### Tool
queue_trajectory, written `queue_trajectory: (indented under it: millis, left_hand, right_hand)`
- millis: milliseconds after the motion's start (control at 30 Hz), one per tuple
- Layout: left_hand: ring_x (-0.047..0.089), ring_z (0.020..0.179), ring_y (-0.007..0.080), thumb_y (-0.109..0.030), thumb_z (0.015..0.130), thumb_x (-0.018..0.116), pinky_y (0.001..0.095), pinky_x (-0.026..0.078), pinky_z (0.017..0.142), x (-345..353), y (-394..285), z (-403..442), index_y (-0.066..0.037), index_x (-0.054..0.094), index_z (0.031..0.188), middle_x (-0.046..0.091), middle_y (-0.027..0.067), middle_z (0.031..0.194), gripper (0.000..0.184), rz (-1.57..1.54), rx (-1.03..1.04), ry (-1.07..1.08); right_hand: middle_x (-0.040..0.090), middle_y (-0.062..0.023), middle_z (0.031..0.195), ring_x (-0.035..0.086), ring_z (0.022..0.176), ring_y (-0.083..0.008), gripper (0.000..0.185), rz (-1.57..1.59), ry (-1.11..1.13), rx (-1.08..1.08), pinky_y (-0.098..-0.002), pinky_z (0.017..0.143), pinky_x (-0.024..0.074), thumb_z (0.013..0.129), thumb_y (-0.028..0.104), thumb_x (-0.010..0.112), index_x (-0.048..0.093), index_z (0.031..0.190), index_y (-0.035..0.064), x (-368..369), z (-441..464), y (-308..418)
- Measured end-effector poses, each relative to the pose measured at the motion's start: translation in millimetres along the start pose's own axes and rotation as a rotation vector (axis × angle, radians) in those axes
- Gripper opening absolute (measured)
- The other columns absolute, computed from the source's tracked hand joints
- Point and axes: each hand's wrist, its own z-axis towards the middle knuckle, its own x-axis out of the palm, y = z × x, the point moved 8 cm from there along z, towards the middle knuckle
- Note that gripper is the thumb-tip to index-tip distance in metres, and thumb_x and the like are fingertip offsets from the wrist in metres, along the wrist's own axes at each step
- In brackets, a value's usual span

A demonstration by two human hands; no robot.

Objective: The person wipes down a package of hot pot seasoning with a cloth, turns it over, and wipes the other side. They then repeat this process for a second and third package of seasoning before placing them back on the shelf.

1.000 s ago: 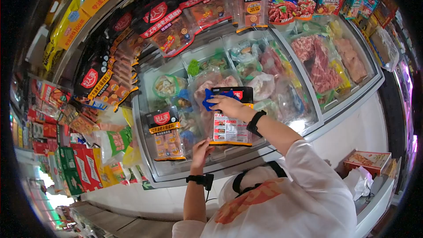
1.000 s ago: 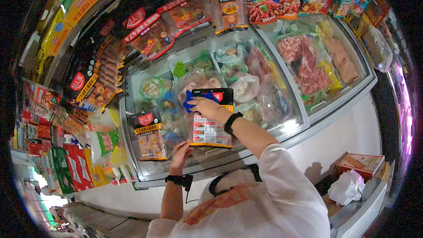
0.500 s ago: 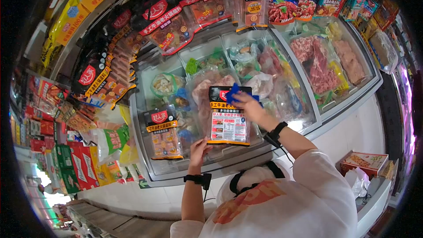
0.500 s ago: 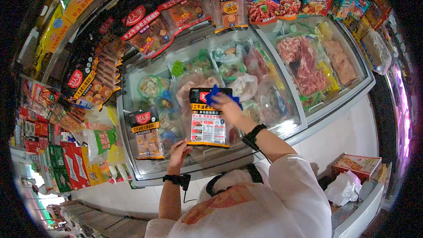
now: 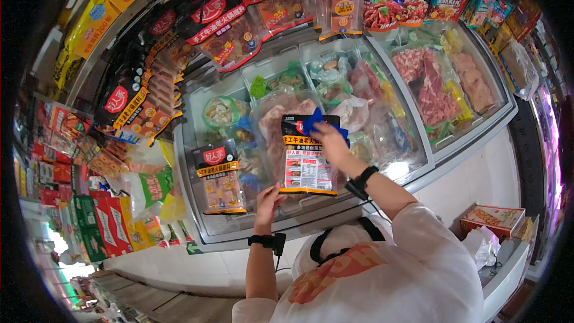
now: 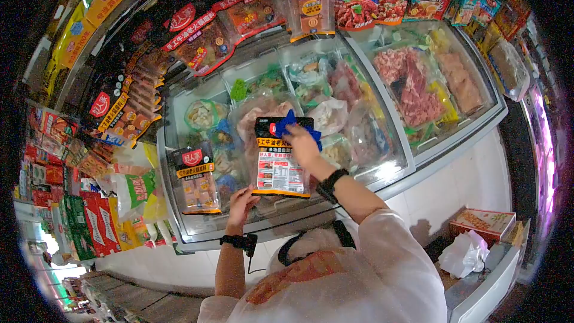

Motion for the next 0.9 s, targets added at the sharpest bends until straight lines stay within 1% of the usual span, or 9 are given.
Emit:
queue_trajectory:
  millis: [100, 200, 300, 367, 500, 567, 633, 733, 900]
  left_hand:
    - [0.068, 0.073, 0.0126, -0.026, 0.092, 0.067, 0.0241, 0.058, 0.070, -2.0, -0.3, 0.3, 0.000, 0.067, 0.102, 0.068, 0.0050, 0.086, 0.028, 0.020, 0.002, -0.007]
    - [0.067, 0.075, 0.0121, -0.026, 0.091, 0.067, 0.0238, 0.057, 0.069, -4.2, 2.6, 0.9, 0.003, 0.066, 0.106, 0.068, 0.0068, 0.090, 0.032, 0.005, 0.011, 0.004]
    - [0.067, 0.076, 0.0119, -0.026, 0.091, 0.068, 0.0232, 0.057, 0.068, -4.1, 3.8, 4.5, 0.005, 0.064, 0.109, 0.068, 0.0087, 0.093, 0.036, -0.007, 0.017, 0.016]
    - [0.067, 0.075, 0.0121, -0.027, 0.091, 0.068, 0.0231, 0.057, 0.068, -5.0, 4.9, 3.4, 0.005, 0.064, 0.109, 0.068, 0.0090, 0.094, 0.037, 0.002, 0.003, 0.019]
    - [0.067, 0.075, 0.0127, -0.028, 0.091, 0.068, 0.0230, 0.057, 0.068, -2.4, 4.0, 3.6, 0.004, 0.064, 0.109, 0.068, 0.0086, 0.095, 0.037, 0.012, 0.016, 0.026]
    - [0.067, 0.075, 0.0128, -0.028, 0.091, 0.068, 0.0230, 0.057, 0.068, -5.9, 4.6, 4.0, 0.004, 0.065, 0.109, 0.068, 0.0085, 0.095, 0.037, 0.029, 0.006, 0.017]
    - [0.067, 0.075, 0.0127, -0.029, 0.091, 0.068, 0.0230, 0.056, 0.068, -5.6, 5.7, 5.4, 0.004, 0.065, 0.109, 0.068, 0.0086, 0.095, 0.038, 0.010, 0.030, 0.021]
    - [0.067, 0.075, 0.0131, -0.029, 0.090, 0.068, 0.0231, 0.057, 0.069, -6.2, 6.2, 5.0, 0.004, 0.065, 0.109, 0.068, 0.0089, 0.095, 0.038, 0.011, 0.039, 0.004]
    - [0.068, 0.077, 0.0156, -0.027, 0.089, 0.070, 0.0249, 0.057, 0.069, -9.2, 7.7, 6.7, 0.005, 0.064, 0.110, 0.067, 0.0101, 0.097, 0.038, 0.002, 0.028, -0.028]
  right_hand:
    - [0.055, -0.0127, 0.131, 0.052, 0.121, -0.0322, 0.052, -0.094, 0.010, -0.138, -0.0368, 0.103, 0.0436, 0.065, -0.006, 0.063, 0.065, 0.116, 0.0034, -6.0, -16.9, 21.6]
    - [0.051, -0.0155, 0.135, 0.051, 0.121, -0.0338, 0.055, 0.074, 0.013, 0.130, -0.0386, 0.103, 0.0433, 0.066, -0.006, 0.064, 0.063, 0.120, 0.0054, -13.7, -21.2, -19.6]
    - [0.050, -0.0176, 0.136, 0.049, 0.123, -0.0354, 0.051, 0.040, -0.042, 0.138, -0.0394, 0.104, 0.0421, 0.071, -0.004, 0.062, 0.062, 0.121, 0.0054, -9.8, -8.6, -9.9]
    - [0.047, -0.0193, 0.140, 0.046, 0.128, -0.0364, 0.040, 0.112, -0.021, -0.063, -0.0416, 0.108, 0.0380, 0.082, 0.002, 0.052, 0.060, 0.121, 0.0055, 7.2, -0.6, 32.8]
    - [0.054, -0.0136, 0.129, 0.052, 0.120, -0.0299, 0.026, -0.052, -0.010, -0.474, -0.0395, 0.103, 0.0427, 0.076, 0.012, 0.058, 0.065, 0.101, 0.0083, 52.1, -14.2, 103.6]
    - [0.054, -0.0112, 0.129, 0.054, 0.117, -0.0302, 0.029, -0.008, 0.250, -0.686, -0.0390, 0.102, 0.0420, 0.076, 0.014, 0.058, 0.065, 0.104, 0.0097, 71.3, -24.6, 123.0]
    - [0.057, -0.0075, 0.117, 0.054, 0.110, -0.0280, 0.021, -0.092, 0.286, -0.495, -0.0380, 0.097, 0.0436, 0.074, 0.014, 0.059, 0.065, 0.094, 0.0111, 71.9, -0.6, 101.2]
    - [0.056, -0.0075, 0.102, 0.054, 0.102, -0.0262, 0.015, -0.223, -0.068, -0.435, -0.0367, 0.090, 0.0453, 0.075, 0.014, 0.058, 0.066, 0.088, 0.0097, 37.7, 30.8, 84.3]
    - [0.057, -0.0072, 0.102, 0.054, 0.101, -0.0258, 0.013, -0.168, 0.072, -0.562, -0.0356, 0.090, 0.0450, 0.074, 0.015, 0.058, 0.066, 0.082, 0.0096, 61.5, -11.5, 117.1]
